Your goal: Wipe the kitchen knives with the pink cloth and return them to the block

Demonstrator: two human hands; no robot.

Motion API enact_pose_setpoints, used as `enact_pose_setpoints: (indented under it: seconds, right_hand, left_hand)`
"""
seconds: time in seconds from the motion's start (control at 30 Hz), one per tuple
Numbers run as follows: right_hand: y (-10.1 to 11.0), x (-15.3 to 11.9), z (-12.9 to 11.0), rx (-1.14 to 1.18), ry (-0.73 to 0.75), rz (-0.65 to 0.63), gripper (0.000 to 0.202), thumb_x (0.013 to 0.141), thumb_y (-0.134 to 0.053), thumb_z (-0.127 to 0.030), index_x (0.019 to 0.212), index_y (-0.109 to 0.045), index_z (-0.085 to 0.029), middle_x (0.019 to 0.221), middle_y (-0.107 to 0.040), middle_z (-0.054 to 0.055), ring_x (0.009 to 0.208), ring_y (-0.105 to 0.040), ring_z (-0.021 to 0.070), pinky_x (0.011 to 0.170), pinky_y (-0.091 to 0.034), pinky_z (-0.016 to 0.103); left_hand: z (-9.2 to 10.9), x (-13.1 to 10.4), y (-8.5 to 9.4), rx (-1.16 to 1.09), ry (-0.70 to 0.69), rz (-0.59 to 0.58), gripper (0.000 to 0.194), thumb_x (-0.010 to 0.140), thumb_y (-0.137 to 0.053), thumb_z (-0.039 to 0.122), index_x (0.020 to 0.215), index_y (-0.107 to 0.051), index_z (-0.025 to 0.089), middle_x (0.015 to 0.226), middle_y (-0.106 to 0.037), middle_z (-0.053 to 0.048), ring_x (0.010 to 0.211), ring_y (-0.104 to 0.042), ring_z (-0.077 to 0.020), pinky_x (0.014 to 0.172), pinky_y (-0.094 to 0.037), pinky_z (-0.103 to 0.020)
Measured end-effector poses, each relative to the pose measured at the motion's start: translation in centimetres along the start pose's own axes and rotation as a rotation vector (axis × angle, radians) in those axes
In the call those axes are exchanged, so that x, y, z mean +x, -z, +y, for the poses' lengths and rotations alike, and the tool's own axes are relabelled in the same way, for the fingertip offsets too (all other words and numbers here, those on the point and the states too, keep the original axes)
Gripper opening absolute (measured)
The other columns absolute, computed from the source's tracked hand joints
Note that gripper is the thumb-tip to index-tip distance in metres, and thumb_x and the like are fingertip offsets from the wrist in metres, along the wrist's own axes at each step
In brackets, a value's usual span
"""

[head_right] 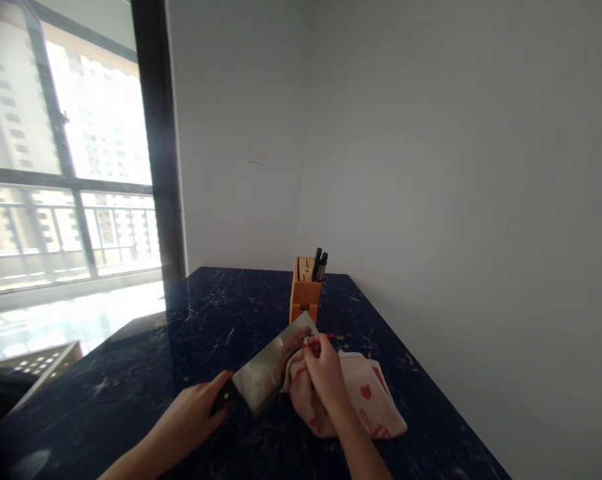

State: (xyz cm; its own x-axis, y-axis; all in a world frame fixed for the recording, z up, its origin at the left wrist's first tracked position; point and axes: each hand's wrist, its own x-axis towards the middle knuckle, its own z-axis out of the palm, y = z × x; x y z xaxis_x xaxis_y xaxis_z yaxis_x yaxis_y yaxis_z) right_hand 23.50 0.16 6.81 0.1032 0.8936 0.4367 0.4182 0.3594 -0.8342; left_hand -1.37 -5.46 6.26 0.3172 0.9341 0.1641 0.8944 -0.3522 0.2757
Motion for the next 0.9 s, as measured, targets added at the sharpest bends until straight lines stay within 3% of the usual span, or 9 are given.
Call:
enact_pose_setpoints:
  seconds: [0.37, 0.53, 0.63, 0.9]
  right_hand:
    - [-3.6, -3.8, -3.6, -0.191, 0.037, -0.318, 0.008, 0.072, -0.051, -0.015, 0.072, -0.057, -0.019, 0.073, -0.064, 0.002, 0.072, -0.059, 0.0157, 0.065, -0.040, 0.024]
    - [-4.6, -5.4, -4.1, -0.214, 0.094, -0.446, 0.013, 0.068, -0.053, -0.009, 0.070, -0.059, -0.020, 0.068, -0.062, -0.001, 0.066, -0.058, 0.0132, 0.058, -0.037, 0.021]
    - [-5.1, -5.9, -4.3, -0.190, 0.112, -0.449, 0.012, 0.069, -0.054, -0.009, 0.072, -0.059, -0.020, 0.071, -0.062, -0.001, 0.068, -0.058, 0.0129, 0.059, -0.038, 0.021]
    - [-5.3, -5.9, -6.2, -0.036, 0.205, -0.300, 0.016, 0.075, -0.050, -0.009, 0.084, -0.058, -0.019, 0.082, -0.061, 0.001, 0.079, -0.057, 0.0144, 0.073, -0.043, 0.025]
  left_hand:
    - [0.2, 0.0, 0.4, -0.001, 0.070, -0.026, 0.038, 0.076, -0.043, 0.017, 0.113, -0.047, 0.022, 0.094, -0.068, -0.004, 0.087, -0.064, -0.0197, 0.073, -0.044, -0.025]
    - [0.2, -0.1, 0.4, -0.038, 0.036, -0.010, 0.031, 0.077, -0.043, 0.016, 0.107, -0.048, 0.023, 0.087, -0.069, -0.002, 0.081, -0.065, -0.0196, 0.064, -0.043, -0.023]
    - [0.1, -0.2, 0.3, -0.044, 0.008, 0.003, 0.029, 0.078, -0.043, 0.017, 0.106, -0.047, 0.023, 0.085, -0.069, -0.001, 0.080, -0.066, -0.0197, 0.062, -0.042, -0.023]
    - [0.7, -0.3, 0.1, 0.033, -0.105, 0.021, 0.032, 0.080, -0.041, 0.014, 0.110, -0.043, 0.021, 0.096, -0.068, -0.004, 0.085, -0.065, -0.0202, 0.068, -0.045, -0.025]
